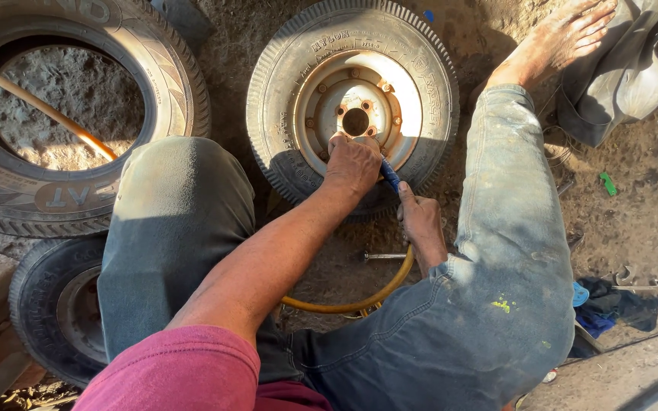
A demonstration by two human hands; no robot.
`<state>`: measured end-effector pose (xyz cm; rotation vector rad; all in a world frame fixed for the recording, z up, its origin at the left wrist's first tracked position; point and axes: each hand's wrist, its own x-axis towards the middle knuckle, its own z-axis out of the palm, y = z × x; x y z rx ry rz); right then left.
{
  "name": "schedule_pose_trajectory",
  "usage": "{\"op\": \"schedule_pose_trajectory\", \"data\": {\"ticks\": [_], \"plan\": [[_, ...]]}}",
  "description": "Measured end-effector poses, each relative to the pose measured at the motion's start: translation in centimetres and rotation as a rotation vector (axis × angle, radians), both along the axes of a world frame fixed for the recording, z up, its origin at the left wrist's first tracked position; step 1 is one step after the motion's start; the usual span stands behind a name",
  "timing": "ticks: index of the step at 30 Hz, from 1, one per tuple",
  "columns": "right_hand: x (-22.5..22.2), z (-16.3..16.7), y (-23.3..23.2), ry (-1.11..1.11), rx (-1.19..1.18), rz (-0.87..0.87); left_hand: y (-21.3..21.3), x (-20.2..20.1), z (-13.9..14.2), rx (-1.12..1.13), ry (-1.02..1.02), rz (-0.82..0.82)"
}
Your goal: The person sits on the ground with a small tire and wheel between their legs. They use a long metal rod to work on the valve stem area of the wheel, then fit a fitting onto the valve and appear to inflate the tire with an air hose, before lifting and repositioning the tire.
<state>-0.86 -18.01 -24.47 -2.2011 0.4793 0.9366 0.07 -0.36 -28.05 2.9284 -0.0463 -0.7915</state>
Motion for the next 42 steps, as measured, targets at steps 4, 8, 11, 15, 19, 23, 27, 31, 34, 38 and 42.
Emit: {"op": "schedule_pose_trajectory", "data": {"ticks": [4, 8, 11, 15, 19, 23, 27, 31, 34, 38, 42], "plan": [[0.0, -0.1, 0.0, 0.008, 0.023, -0.014, 0.1, 0.0, 0.4, -0.005, 0.000, 0.008], [0.1, 0.2, 0.3, 0.000, 0.022, -0.001, 0.4, 0.0, 0.9, -0.024, 0.017, 0.020], [0.1, 0.5, 0.7, 0.006, 0.004, 0.005, 0.6, 0.0, 1.1, -0.042, 0.048, 0.015], [-0.1, 0.7, 1.5, -0.176, -0.179, 0.196, 0.6, -0.1, 0.7, -0.061, 0.042, 0.027], [0.5, 0.0, 3.0, -0.625, -0.208, 0.557, 0.4, -0.1, -0.3, -0.009, -0.037, -0.003], [1.4, -1.3, 4.1, -0.845, -0.178, 0.998, 0.3, -0.1, -1.1, -0.041, 0.011, -0.013], [1.4, -2.3, 4.0, -0.876, -0.209, 1.014, 0.2, -0.1, -1.3, -0.030, -0.057, 0.010], [1.1, -2.5, 3.9, -0.771, -0.214, 0.966, 0.2, -0.2, -1.2, -0.008, -0.074, -0.016], [1.2, -2.2, 4.1, -0.708, -0.243, 0.976, 0.2, -0.3, -1.2, -0.021, -0.053, 0.001], [1.4, -1.5, 4.6, -0.661, -0.260, 0.984, 0.3, -0.2, -1.3, -0.005, -0.051, -0.021], [1.4, -1.0, 4.9, -0.650, -0.250, 0.967, 0.2, -0.2, -1.2, -0.005, -0.072, -0.017]]}}
